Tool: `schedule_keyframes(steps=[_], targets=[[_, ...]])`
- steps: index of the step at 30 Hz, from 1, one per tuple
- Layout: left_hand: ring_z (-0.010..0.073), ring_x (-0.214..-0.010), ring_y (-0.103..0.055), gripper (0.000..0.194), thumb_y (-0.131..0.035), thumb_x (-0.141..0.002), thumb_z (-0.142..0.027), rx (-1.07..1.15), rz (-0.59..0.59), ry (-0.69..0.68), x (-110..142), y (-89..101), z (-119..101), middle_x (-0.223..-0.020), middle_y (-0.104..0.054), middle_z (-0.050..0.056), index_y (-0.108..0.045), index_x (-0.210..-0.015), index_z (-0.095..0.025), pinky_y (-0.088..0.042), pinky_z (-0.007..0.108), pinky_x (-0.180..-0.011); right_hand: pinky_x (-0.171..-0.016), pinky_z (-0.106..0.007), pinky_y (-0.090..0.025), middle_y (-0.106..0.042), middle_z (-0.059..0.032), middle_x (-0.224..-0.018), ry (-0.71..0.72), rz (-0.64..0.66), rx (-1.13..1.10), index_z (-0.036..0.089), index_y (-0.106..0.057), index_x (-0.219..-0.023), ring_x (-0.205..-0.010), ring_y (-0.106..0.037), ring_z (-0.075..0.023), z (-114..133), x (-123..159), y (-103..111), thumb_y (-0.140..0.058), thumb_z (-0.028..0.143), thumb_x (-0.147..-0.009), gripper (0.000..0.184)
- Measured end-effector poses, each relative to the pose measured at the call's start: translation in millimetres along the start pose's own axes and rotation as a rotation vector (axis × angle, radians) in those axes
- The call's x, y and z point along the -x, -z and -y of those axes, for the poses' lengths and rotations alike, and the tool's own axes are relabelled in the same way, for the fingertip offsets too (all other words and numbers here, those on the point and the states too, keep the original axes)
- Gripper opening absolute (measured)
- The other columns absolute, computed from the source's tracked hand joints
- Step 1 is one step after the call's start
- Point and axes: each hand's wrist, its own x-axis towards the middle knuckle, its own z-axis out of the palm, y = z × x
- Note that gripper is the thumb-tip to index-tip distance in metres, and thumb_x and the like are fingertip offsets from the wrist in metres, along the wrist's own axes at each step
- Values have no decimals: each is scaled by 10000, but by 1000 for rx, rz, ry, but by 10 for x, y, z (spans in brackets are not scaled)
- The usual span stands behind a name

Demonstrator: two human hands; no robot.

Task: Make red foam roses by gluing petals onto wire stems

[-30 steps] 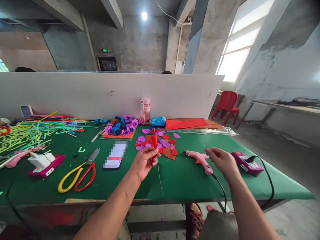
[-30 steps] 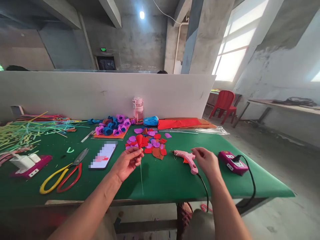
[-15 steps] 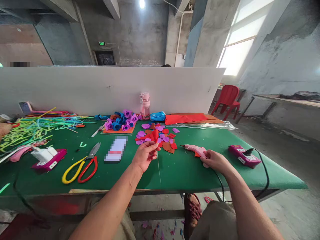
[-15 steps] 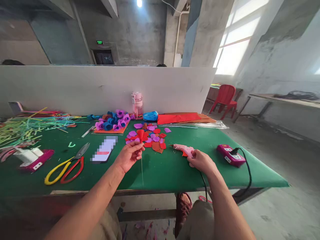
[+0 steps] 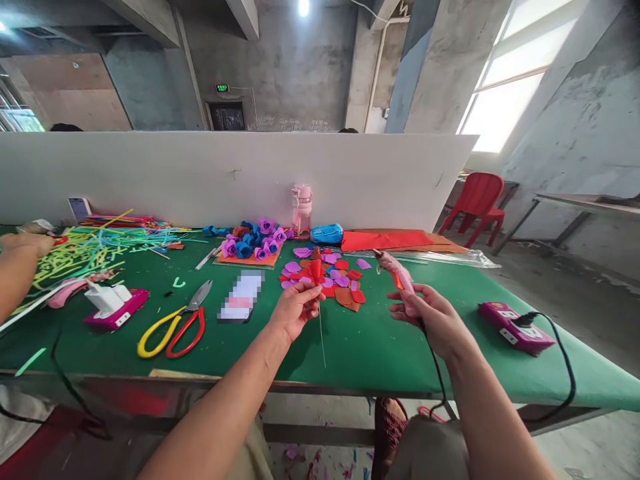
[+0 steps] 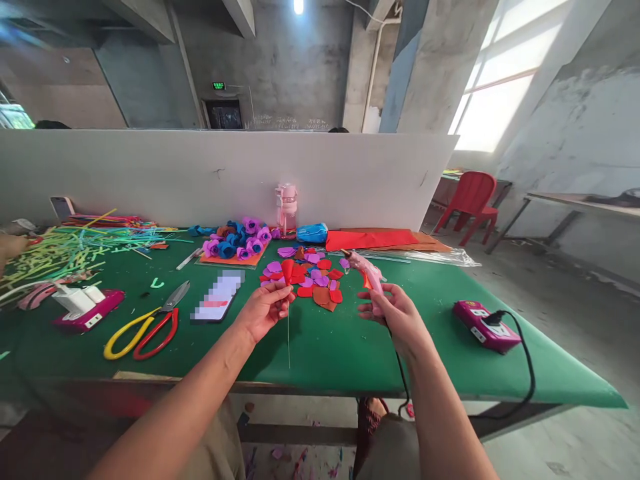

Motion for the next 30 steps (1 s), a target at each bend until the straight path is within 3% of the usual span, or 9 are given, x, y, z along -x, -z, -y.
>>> schedule_keyframes(steps=[3,7,10,15,22,30], targets=[[50,-442,-460,227,-746,-599,-176,-6,-23,7,-13,19,-4,-586,-618,26,-561,-721,-131,-320,160,-398,-540,-178,-472,-618,19,-690,8,74,-88,190,-537,-941,-588,-583,-89,54,19,-102,-765,341,-613,427],[47,-439,-457,209,-737,-614,-178,-22,-46,10,-26,52,5,-591,-618,30,-560,-712,-126,-335,159,-391,-441,-174,-376,-508,49,-548,-42,239,-175,180,-530,-793,-471,-459,-63,70,54,-230,-715,403,-674,313],[49,-444,-464,200,-731,-622,-178,-46,-64,7,-26,74,12,-601,-621,33,-567,-720,-121,-355,162,-393,-415,-193,-338,-478,54,-525,26,157,-137,192,-503,-785,-448,-427,-76,81,108,-363,-634,506,-719,347],[55,-459,-478,209,-740,-612,-188,-93,-74,-38,-6,71,6,-611,-626,31,-569,-715,-126,-397,169,-409,-441,-207,-355,-482,54,-537,293,42,93,204,-471,-801,-456,-419,-85,20,145,-486,-535,536,-788,339],[60,-485,-497,240,-757,-600,-231,-142,-77,-74,7,42,-5,-632,-630,29,-582,-726,-126,-443,178,-440,-444,-220,-340,-527,21,-565,460,66,408,206,-435,-725,-469,-443,-100,-70,161,-487,-480,488,-834,306],[56,-496,-497,222,-747,-620,-226,-149,-64,-70,6,43,-8,-651,-628,29,-588,-738,-125,-454,174,-449,-451,-212,-323,-476,32,-569,531,130,544,168,-514,-960,-472,-408,-99,-27,230,-531,-419,405,-880,267]])
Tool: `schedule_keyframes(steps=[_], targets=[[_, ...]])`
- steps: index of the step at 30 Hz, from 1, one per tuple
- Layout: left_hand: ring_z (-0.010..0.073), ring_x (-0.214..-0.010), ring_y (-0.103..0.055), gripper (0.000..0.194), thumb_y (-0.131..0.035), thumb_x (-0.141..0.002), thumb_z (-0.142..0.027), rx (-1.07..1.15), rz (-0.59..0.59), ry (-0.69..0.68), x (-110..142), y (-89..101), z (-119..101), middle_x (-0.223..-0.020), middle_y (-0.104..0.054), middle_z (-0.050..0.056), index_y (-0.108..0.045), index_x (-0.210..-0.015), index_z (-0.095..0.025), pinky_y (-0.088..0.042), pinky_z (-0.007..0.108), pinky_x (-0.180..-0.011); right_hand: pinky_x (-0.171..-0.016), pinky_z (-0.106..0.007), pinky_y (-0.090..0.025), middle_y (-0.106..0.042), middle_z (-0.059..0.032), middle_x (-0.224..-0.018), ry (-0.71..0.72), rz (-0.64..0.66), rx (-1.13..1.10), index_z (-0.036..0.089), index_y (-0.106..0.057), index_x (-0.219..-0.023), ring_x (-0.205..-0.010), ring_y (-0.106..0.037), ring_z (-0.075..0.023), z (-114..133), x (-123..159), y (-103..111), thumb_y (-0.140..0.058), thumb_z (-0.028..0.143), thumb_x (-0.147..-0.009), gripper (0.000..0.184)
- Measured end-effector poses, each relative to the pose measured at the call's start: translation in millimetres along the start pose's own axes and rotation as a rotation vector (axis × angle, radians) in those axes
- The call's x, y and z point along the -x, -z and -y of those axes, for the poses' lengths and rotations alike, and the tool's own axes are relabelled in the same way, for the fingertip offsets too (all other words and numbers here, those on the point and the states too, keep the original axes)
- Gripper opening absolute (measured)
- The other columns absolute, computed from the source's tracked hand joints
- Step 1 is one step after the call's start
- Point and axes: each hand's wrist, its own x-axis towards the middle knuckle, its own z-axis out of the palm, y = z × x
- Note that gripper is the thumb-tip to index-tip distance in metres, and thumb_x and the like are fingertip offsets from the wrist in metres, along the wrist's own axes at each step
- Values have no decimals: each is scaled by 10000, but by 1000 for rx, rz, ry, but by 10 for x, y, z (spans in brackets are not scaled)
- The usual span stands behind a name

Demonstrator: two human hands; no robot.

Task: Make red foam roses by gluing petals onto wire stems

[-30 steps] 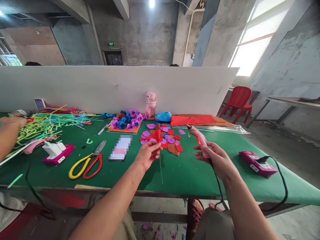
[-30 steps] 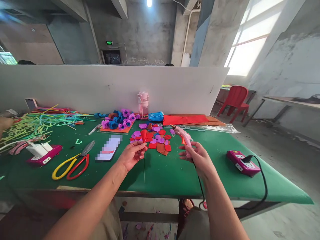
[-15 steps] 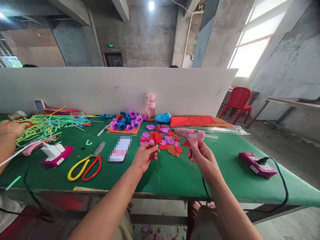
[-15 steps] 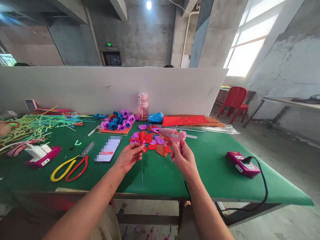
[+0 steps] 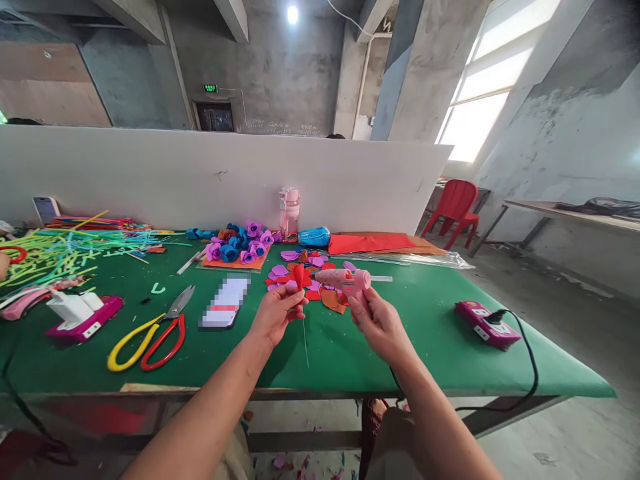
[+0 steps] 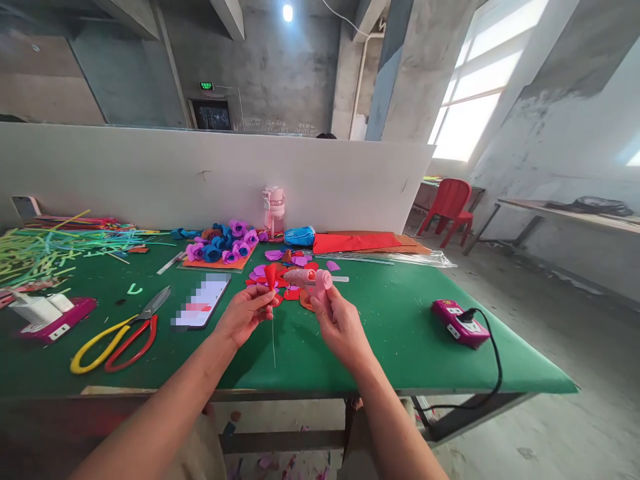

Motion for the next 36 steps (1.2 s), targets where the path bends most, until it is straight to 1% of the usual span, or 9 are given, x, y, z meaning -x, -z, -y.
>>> schedule_keyframes(steps=[6,11,19,25,30,36], targets=[[55,-490,-497,178,-729,-642,-203,-9,-13,0,16,-14,-23,-662,-624,34,-602,-736,-120,-457,180,-449,-463,-216,-300,-454,30,-580,65,10,93,179,-522,-933,-481,-365,-102,94,19,17,-404,359,-885,221],[53,-480,-499,157,-718,-654,-190,-14,-23,13,24,-22,-39,-664,-625,36,-602,-730,-116,-454,182,-450,-493,-221,-317,-471,23,-594,120,-1,135,183,-530,-893,-506,-389,-113,136,22,14,-396,338,-886,204],[59,-487,-497,172,-724,-643,-197,-26,-18,-1,17,-22,-22,-664,-620,34,-594,-724,-120,-450,188,-447,-498,-234,-330,-494,12,-587,86,23,129,190,-547,-936,-507,-443,-135,176,29,13,-406,346,-882,217],[59,-491,-498,192,-735,-632,-209,-23,-11,-2,1,-12,-4,-665,-620,35,-589,-721,-121,-449,189,-448,-500,-241,-343,-518,2,-586,83,16,149,191,-560,-969,-520,-486,-151,175,22,1,-412,350,-878,235],[58,-493,-498,203,-743,-625,-216,-16,-5,-4,2,-8,2,-664,-620,30,-590,-721,-124,-453,191,-454,-515,-241,-351,-580,-17,-664,95,26,177,178,-532,-1035,-540,-495,-146,154,16,-5,-389,349,-893,265],[64,-492,-504,224,-757,-609,-227,-9,-5,-4,-6,-2,11,-655,-620,28,-587,-717,-129,-449,192,-448,-523,-236,-358,-569,-10,-648,90,21,178,184,-543,-981,-548,-502,-145,156,21,-5,-393,351,-889,242]])
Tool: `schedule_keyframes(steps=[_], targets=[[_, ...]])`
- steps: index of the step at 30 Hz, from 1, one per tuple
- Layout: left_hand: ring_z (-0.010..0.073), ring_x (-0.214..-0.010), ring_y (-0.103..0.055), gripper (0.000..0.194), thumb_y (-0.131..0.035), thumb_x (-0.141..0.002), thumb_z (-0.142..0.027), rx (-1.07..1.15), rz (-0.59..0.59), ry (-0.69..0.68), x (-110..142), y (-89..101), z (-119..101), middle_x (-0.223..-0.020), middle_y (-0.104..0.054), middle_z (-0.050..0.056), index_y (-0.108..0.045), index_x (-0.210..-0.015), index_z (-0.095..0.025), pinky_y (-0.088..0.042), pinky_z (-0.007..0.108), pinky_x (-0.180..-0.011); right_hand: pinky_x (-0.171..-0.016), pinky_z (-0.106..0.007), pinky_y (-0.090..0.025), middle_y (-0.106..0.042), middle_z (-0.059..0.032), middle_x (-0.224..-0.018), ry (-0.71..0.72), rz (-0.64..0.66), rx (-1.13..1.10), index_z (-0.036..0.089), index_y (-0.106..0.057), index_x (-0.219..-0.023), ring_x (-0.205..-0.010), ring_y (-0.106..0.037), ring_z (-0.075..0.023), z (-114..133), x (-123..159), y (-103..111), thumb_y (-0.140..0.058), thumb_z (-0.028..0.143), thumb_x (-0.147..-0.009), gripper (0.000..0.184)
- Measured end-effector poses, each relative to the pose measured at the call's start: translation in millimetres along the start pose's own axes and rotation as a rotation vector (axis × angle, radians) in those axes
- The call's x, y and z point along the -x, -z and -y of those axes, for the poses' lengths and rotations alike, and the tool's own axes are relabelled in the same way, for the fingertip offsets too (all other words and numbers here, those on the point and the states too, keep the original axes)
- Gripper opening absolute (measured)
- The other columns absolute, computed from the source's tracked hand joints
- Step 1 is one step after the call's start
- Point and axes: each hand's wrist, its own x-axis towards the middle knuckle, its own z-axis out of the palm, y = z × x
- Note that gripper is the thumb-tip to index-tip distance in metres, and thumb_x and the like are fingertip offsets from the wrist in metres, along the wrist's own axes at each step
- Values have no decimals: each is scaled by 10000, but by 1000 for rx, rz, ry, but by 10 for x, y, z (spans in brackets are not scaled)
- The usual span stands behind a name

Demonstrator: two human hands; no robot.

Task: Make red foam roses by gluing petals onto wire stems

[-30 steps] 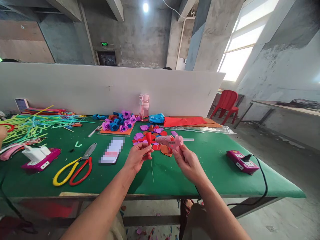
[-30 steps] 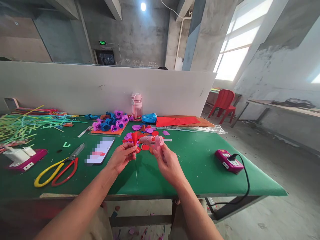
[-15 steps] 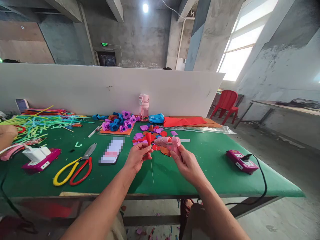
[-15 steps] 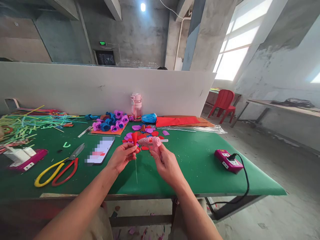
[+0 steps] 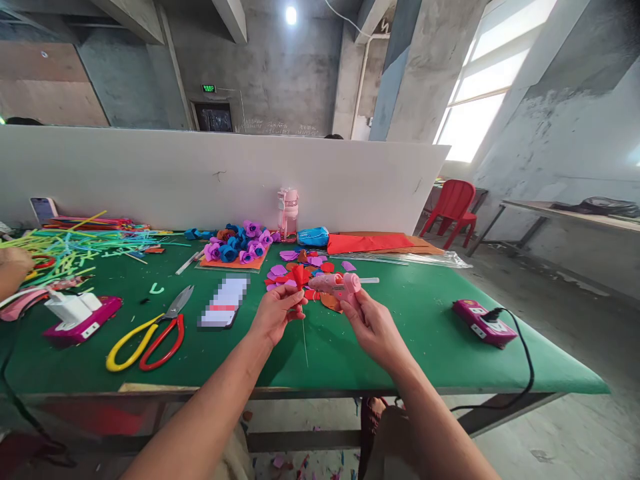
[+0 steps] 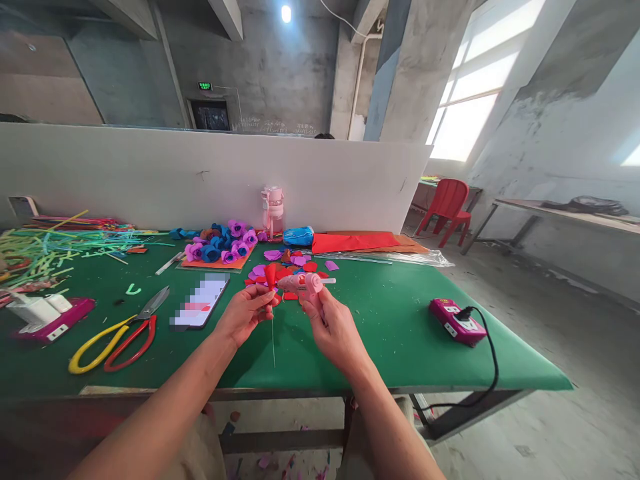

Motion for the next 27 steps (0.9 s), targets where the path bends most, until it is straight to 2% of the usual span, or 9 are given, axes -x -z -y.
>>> schedule_keyframes(steps=[17,27], targets=[[60,-484,-496,200,-754,-609,-213,6,-6,8,29,-33,-35,-643,-614,26,-594,-691,-126,-459,190,-442,-468,-221,-297,-501,21,-574,-22,-41,7,186,-527,-842,-485,-392,-110,-70,7,1,-395,354,-880,217],[59,-488,-491,209,-747,-618,-223,-6,0,8,7,-28,0,-657,-615,28,-584,-708,-127,-463,193,-443,-470,-221,-283,-500,24,-582,-13,-25,-24,188,-474,-777,-492,-398,-102,-46,5,-13,-390,358,-885,218]])
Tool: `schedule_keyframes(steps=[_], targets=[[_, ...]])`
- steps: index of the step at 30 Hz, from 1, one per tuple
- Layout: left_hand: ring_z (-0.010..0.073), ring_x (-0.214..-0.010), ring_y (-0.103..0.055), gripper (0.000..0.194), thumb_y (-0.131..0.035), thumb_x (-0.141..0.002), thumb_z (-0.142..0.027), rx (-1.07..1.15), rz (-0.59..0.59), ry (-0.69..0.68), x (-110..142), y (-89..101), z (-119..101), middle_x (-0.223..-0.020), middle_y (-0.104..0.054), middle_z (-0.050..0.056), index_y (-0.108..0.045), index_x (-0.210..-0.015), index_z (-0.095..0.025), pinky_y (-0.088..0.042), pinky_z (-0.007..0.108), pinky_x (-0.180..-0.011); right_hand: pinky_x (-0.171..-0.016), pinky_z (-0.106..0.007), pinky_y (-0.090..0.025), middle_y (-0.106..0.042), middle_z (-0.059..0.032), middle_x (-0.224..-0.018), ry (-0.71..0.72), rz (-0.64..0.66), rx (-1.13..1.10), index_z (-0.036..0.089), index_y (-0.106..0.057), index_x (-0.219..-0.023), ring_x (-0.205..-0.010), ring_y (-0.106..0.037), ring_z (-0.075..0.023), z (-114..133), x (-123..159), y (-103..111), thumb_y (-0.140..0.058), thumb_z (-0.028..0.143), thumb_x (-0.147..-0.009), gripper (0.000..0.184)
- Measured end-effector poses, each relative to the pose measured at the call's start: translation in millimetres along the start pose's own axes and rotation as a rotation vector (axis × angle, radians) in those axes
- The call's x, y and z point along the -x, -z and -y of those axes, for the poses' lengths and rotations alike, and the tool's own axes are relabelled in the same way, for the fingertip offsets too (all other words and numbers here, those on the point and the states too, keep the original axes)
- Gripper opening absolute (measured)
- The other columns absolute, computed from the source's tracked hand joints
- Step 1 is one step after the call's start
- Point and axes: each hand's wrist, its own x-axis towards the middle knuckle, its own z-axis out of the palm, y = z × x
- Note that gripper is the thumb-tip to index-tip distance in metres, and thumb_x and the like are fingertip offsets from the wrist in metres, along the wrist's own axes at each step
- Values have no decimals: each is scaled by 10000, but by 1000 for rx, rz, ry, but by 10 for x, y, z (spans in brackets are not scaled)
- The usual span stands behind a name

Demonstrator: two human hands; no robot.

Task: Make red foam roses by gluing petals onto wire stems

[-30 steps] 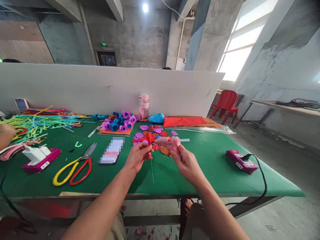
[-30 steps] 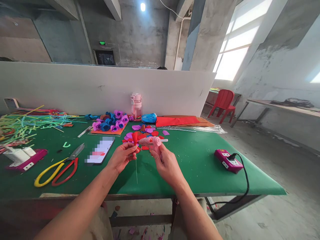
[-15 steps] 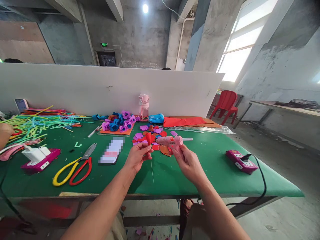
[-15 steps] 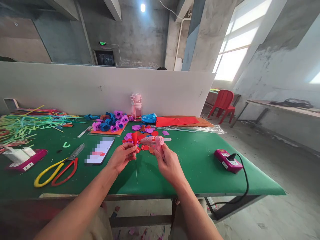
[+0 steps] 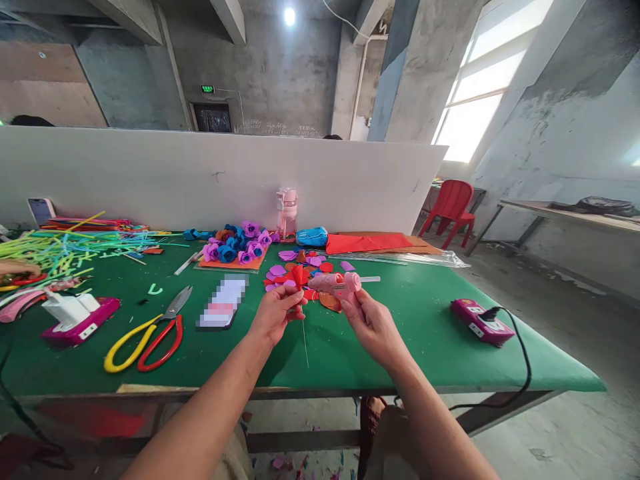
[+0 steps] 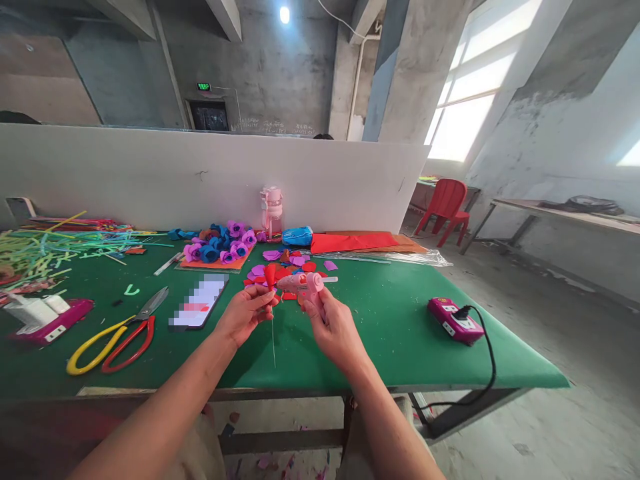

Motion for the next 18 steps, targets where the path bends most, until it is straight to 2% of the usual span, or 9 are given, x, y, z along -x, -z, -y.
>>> schedule_keyframes(steps=[5,11,18], targets=[[58,-492,-491,191,-729,-641,-210,-9,1,-2,-1,-6,-4,-658,-613,30,-583,-727,-123,-461,185,-441,-475,-222,-298,-501,22,-580,-17,4,-35,186,-486,-802,-489,-403,-105,-14,3,-11,-392,371,-884,223],[55,-487,-486,178,-716,-655,-202,-11,-8,2,-3,3,-18,-649,-612,29,-575,-724,-120,-460,178,-438,-456,-211,-299,-467,32,-556,-103,4,-130,184,-478,-811,-472,-382,-98,-68,4,-2,-402,405,-879,243],[60,-493,-493,181,-717,-646,-196,-5,-5,-1,10,-9,-21,-651,-611,23,-572,-722,-121,-468,184,-437,-445,-206,-264,-406,49,-545,-50,-18,-71,182,-465,-744,-467,-331,-85,-53,1,-17,-409,385,-870,245]])
